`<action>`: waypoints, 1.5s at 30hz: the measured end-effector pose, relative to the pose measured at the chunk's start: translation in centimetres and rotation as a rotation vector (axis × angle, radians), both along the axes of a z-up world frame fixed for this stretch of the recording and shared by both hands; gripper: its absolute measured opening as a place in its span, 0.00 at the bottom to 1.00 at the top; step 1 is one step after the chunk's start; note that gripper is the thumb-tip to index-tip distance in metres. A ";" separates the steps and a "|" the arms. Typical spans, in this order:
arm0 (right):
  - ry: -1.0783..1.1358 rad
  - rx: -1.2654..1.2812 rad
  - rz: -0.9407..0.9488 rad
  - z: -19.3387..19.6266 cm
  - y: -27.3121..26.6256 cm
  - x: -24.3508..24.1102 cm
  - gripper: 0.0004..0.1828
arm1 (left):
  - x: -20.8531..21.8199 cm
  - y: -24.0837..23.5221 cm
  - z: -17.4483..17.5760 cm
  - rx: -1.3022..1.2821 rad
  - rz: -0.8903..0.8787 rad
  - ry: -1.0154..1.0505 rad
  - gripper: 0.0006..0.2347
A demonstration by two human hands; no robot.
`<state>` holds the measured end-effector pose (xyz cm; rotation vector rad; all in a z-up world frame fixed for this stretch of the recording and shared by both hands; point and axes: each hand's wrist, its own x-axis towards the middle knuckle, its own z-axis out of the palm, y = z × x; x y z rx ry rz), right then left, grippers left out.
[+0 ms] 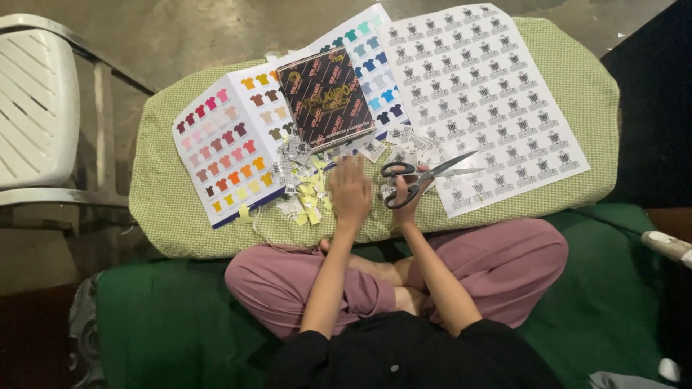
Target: Cutting out individual small labels from a printed sheet using scissors
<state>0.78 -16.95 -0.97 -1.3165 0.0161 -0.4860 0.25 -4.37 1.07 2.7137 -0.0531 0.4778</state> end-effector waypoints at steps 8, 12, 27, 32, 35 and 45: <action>-0.041 0.002 0.004 -0.6 -0.1 0.0 0.23 | 0.9 2.2 -2.7 0.040 0.175 -0.004 0.16; -0.047 -0.007 0.008 -2.0 0.0 0.5 0.24 | 1.4 3.2 -4.5 0.055 0.190 -0.076 0.12; -0.023 -0.024 -0.022 -2.4 -0.2 0.4 0.24 | 1.4 4.7 -5.1 -0.325 0.249 -0.281 0.04; -0.082 -0.031 -0.034 -1.3 -0.1 0.1 0.23 | 1.3 4.2 -5.4 -0.225 0.232 -0.306 0.04; -0.121 -0.039 -0.057 -2.3 -0.1 0.1 0.22 | 1.0 4.5 -3.2 -0.229 0.231 -0.329 0.05; -0.162 0.004 -0.035 -1.8 -0.1 0.0 0.21 | 0.6 12.4 6.1 0.065 0.369 -0.250 0.08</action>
